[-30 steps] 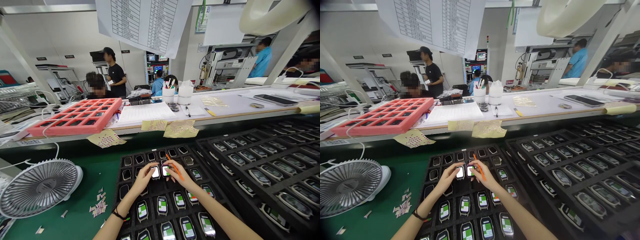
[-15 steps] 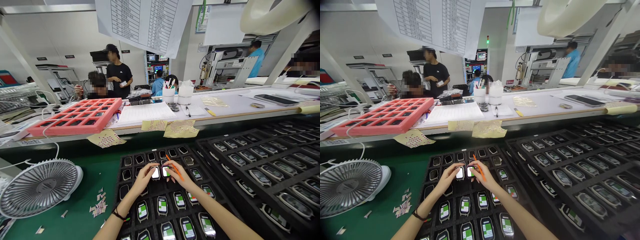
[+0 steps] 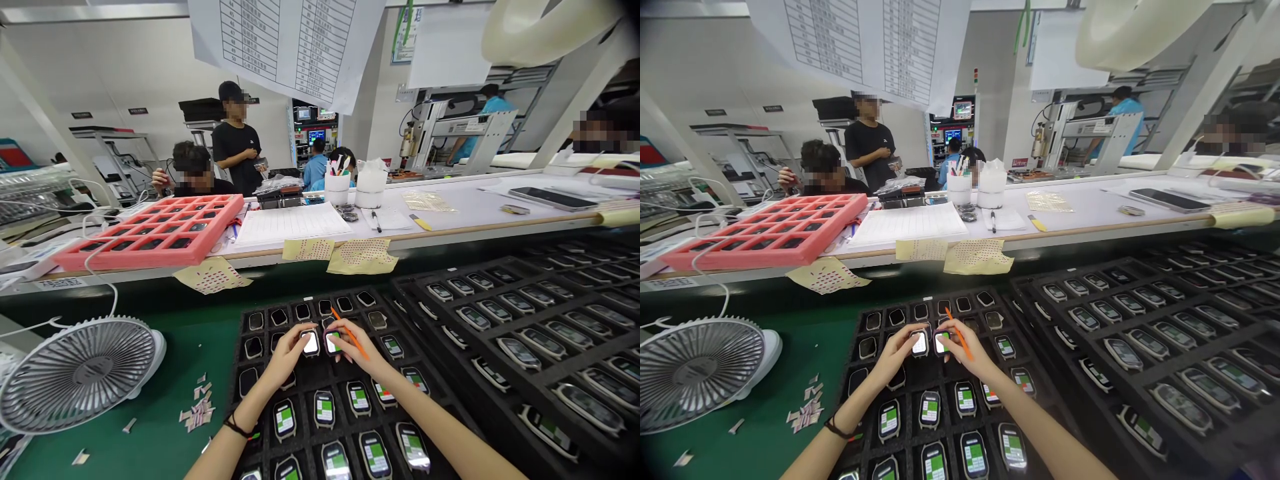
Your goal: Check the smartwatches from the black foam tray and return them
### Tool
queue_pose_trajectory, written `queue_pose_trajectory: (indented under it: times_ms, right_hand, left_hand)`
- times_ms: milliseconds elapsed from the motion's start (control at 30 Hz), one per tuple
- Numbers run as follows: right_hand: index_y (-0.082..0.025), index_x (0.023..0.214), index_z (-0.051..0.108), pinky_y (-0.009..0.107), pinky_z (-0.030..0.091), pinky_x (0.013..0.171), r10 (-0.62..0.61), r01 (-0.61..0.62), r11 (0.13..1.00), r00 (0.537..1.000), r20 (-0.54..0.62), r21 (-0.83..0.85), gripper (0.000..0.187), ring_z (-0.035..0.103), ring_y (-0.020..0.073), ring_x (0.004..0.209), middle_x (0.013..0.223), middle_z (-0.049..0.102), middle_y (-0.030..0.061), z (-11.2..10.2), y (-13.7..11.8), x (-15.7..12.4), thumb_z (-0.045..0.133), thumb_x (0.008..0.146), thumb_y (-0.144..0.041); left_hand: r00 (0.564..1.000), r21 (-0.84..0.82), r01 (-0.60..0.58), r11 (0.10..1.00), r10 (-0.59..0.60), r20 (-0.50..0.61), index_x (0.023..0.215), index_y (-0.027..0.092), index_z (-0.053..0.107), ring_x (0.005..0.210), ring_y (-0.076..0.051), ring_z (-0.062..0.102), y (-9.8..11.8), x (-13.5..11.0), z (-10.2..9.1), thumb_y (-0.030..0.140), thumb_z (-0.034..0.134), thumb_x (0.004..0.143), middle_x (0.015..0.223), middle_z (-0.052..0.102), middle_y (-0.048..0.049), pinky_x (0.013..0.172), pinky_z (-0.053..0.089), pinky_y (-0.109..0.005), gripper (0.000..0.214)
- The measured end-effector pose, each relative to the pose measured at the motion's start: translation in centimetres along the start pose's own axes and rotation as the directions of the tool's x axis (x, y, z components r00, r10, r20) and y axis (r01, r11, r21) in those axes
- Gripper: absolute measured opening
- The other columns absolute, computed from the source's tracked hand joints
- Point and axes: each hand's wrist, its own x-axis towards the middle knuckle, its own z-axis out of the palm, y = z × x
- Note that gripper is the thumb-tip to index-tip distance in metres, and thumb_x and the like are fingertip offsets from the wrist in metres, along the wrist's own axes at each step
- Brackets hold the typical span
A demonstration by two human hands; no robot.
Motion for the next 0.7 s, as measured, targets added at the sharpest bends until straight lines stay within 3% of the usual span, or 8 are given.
queue_pose_trajectory:
  times_ms: [133, 300, 400, 500, 700]
  right_hand:
    - [-0.022, 0.102, 0.051, 0.026, 0.051, 0.056, -0.048, 0.047, 0.999, 0.997, 0.064, 0.010, 0.032, 0.060, 0.0106, 0.060, 0.093, 0.056, 0.0017, -0.2, 0.2, 0.0, 0.067, 0.077, -0.035]
    - [-0.023, 0.107, 0.050, 0.028, 0.053, 0.065, -0.075, 0.076, 0.997, 0.993, 0.091, -0.005, 0.039, 0.063, 0.0144, 0.074, 0.101, 0.056, 0.0042, -0.4, 0.6, -0.1, 0.070, 0.074, -0.029]
    - [-0.023, 0.105, 0.051, 0.023, 0.050, 0.053, -0.068, 0.068, 0.998, 0.995, 0.067, -0.002, 0.035, 0.064, 0.0138, 0.068, 0.096, 0.058, 0.0036, -0.3, 0.6, 0.0, 0.067, 0.077, -0.033]
    - [-0.022, 0.102, 0.051, 0.018, 0.036, 0.036, -0.040, 0.040, 0.999, 0.999, 0.027, 0.010, 0.031, 0.062, 0.0120, 0.057, 0.088, 0.058, 0.0028, -0.2, 0.3, 0.1, 0.063, 0.079, -0.039]
    - [-0.020, 0.091, 0.055, 0.019, 0.036, 0.035, -0.007, 0.007, 1.000, 0.999, -0.053, 0.010, 0.027, 0.052, 0.0067, 0.042, 0.073, 0.054, -0.0026, -0.2, -0.4, 0.0, 0.062, 0.079, -0.043]
  left_hand:
    - [1.000, -0.029, 0.006, 1.000, -0.006, 0.009, 0.114, 0.019, 0.060, 0.101, -0.024, 0.057, -0.1, 0.0, -0.1, 0.036, 0.051, 0.087, 0.107, 0.064, -0.0076, 0.084, 0.044, -0.032, 0.034]
    - [0.999, -0.073, -0.025, 0.997, 0.027, 0.029, 0.119, 0.019, 0.056, 0.104, -0.024, 0.057, -0.8, 0.1, 0.0, 0.035, 0.057, 0.083, 0.123, 0.058, -0.0096, 0.085, 0.046, -0.032, 0.039]
    - [0.998, -0.074, -0.031, 0.997, 0.034, 0.045, 0.125, 0.020, 0.051, 0.107, -0.025, 0.055, -1.2, 0.0, 0.1, 0.032, 0.062, 0.080, 0.128, 0.054, -0.0108, 0.084, 0.047, -0.031, 0.048]
    - [0.998, -0.065, -0.026, 0.998, 0.029, 0.051, 0.127, 0.020, 0.049, 0.110, -0.025, 0.054, -1.2, 0.0, 0.1, 0.033, 0.062, 0.080, 0.131, 0.052, -0.0111, 0.084, 0.047, -0.031, 0.050]
    - [1.000, -0.031, -0.019, 0.999, 0.019, -0.013, 0.113, 0.019, 0.061, 0.108, -0.025, 0.056, 0.0, 0.2, -0.1, 0.038, 0.052, 0.085, 0.120, 0.061, -0.0083, 0.091, 0.044, -0.034, 0.035]
